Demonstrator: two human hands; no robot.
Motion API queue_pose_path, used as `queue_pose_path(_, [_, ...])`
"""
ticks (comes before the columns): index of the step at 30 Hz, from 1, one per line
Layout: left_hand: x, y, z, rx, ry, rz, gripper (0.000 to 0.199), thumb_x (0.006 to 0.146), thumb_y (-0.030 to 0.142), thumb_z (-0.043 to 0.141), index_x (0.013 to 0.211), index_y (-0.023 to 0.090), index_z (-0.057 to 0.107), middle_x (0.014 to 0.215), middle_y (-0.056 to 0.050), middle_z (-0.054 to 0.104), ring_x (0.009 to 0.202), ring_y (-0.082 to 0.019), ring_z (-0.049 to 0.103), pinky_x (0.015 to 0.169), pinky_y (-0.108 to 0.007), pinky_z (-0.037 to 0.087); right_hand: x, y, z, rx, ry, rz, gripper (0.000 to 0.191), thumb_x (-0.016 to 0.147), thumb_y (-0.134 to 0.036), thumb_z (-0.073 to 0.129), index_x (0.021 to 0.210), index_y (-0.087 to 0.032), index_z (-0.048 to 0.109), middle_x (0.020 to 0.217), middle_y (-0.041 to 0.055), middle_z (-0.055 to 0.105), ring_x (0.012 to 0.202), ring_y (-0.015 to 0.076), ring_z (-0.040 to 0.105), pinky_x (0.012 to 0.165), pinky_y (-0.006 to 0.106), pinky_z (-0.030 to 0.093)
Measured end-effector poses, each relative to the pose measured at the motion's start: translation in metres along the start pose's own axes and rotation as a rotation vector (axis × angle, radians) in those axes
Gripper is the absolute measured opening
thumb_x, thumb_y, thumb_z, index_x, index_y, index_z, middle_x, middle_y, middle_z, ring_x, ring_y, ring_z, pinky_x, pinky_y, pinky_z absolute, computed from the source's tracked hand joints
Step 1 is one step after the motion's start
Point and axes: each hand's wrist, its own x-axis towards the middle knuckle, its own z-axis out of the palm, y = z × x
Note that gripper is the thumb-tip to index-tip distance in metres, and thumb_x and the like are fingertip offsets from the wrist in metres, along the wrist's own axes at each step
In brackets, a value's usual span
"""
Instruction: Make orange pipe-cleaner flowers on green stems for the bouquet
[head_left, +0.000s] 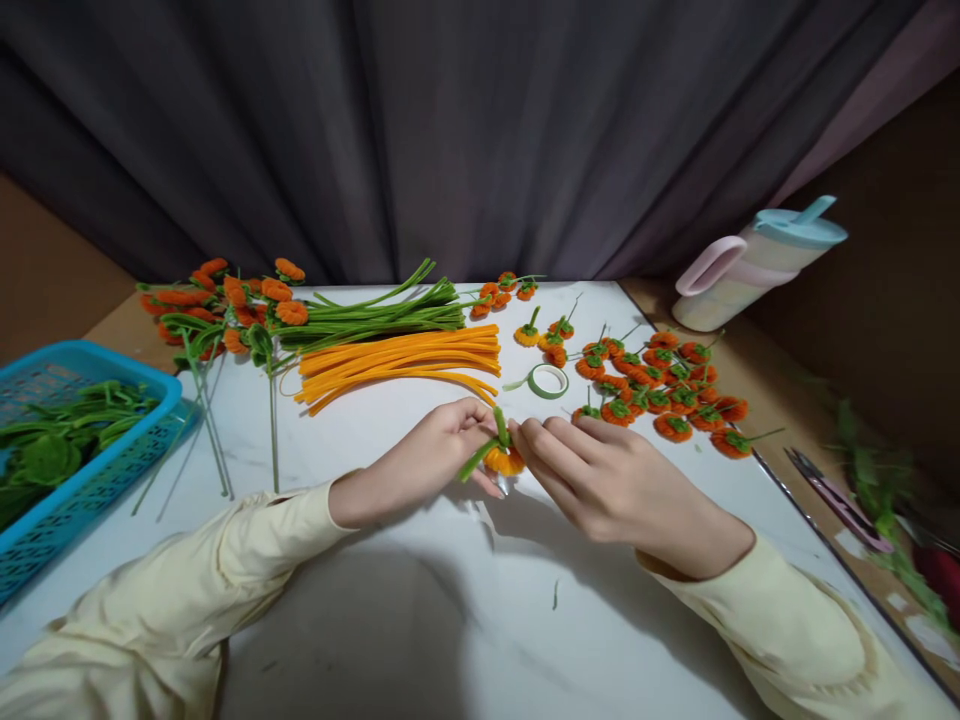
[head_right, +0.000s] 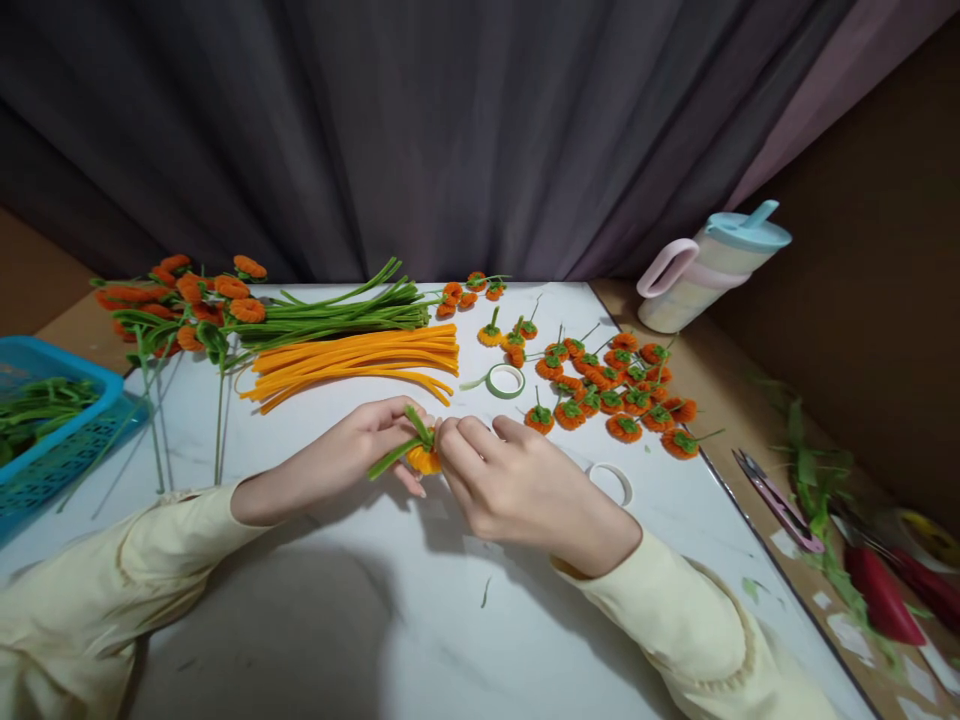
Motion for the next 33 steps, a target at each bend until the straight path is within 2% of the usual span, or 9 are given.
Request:
queue_pose_path(4, [-0.001,0.000,0.002,0.023,0.054,0.038,0.019,0.082,0.032,0.053,0.077,0.016,0.046,0.078,0.001,0.046,0.065,-0.010,0.054,0.055,-0.027,0.056,0.001,-0.001,0.002,0.028,-0.014,0.013,0.030,0.089,-0.005,0.037,0.077,-0.009,0.064,0.079,0.0107,0.062,0.066,0.0181,0.051,0.050,0.030,0.036])
queue_pose_path(7, [-0.005,0.001,0.004,0.080,0.070,0.072,0.016,0.083,0.029,0.051,0.077,0.017,0.044,0.076,0.002,0.046,0.067,-0.011,0.052,0.059,-0.028,0.055,0.001,-0.003,0.002,0.046,-0.011,0.030,0.030,0.090,-0.006,0.037,0.076,-0.009,0.064,0.077,0.0107,0.061,0.065,0.0186,0.049,0.050,0.031,0.036])
queue_pose_path(13, [-0.011,0.004,0.004,0.396,0.121,0.308,0.014,0.089,0.025,0.045,0.077,0.017,0.045,0.075,0.002,0.051,0.070,-0.010,0.049,0.066,-0.023,0.041,0.002,-0.003,-0.004,0.075,0.017,0.072,0.031,0.090,-0.005,0.037,0.074,-0.010,0.063,0.074,0.0091,0.060,0.061,0.0178,0.046,0.051,0.031,0.036])
queue_pose_path(16, [-0.012,0.006,0.003,0.464,0.115,0.357,0.013,0.090,0.026,0.044,0.082,0.017,0.048,0.079,0.001,0.053,0.073,-0.010,0.050,0.067,-0.023,0.039,0.001,-0.001,-0.006,0.083,0.020,0.083,0.033,0.091,-0.006,0.036,0.074,-0.010,0.063,0.074,0.0088,0.061,0.061,0.0174,0.048,0.051,0.030,0.037])
queue_pose_path(20, [-0.011,0.010,0.000,0.411,0.084,0.296,0.014,0.089,0.028,0.047,0.082,0.016,0.051,0.079,0.001,0.054,0.074,-0.010,0.050,0.064,-0.021,0.039,0.000,0.002,-0.006,0.067,0.034,0.075,0.028,0.092,-0.007,0.036,0.086,-0.007,0.063,0.080,0.0096,0.062,0.064,0.0165,0.051,0.052,0.030,0.039])
queue_pose_path(23, [-0.009,0.013,-0.003,0.254,0.026,0.213,0.017,0.087,0.031,0.049,0.081,0.016,0.051,0.080,0.000,0.053,0.075,-0.011,0.051,0.065,-0.021,0.043,-0.001,0.004,-0.005,0.053,0.066,0.080,0.027,0.092,-0.008,0.036,0.096,-0.002,0.062,0.083,0.0112,0.063,0.067,0.0161,0.052,0.052,0.029,0.041])
queue_pose_path(28, [-0.008,0.020,-0.007,0.149,-0.043,0.077,0.014,0.084,0.029,0.052,0.083,0.015,0.053,0.078,0.000,0.053,0.072,-0.011,0.053,0.064,-0.021,0.045,-0.002,0.006,-0.004,0.011,0.099,0.054,0.026,0.092,-0.009,0.037,0.095,-0.002,0.061,0.086,0.0119,0.065,0.071,0.0164,0.055,0.054,0.030,0.043])
queue_pose_path(33, [-0.011,0.026,-0.011,0.145,-0.129,0.010,0.011,0.082,0.025,0.055,0.088,0.017,0.052,0.068,0.004,0.052,0.060,-0.008,0.048,0.054,-0.019,0.036,-0.003,0.007,-0.004,0.007,0.056,0.066,0.025,0.093,-0.010,0.037,0.097,-0.004,0.061,0.089,0.0103,0.066,0.072,0.0158,0.057,0.055,0.030,0.045])
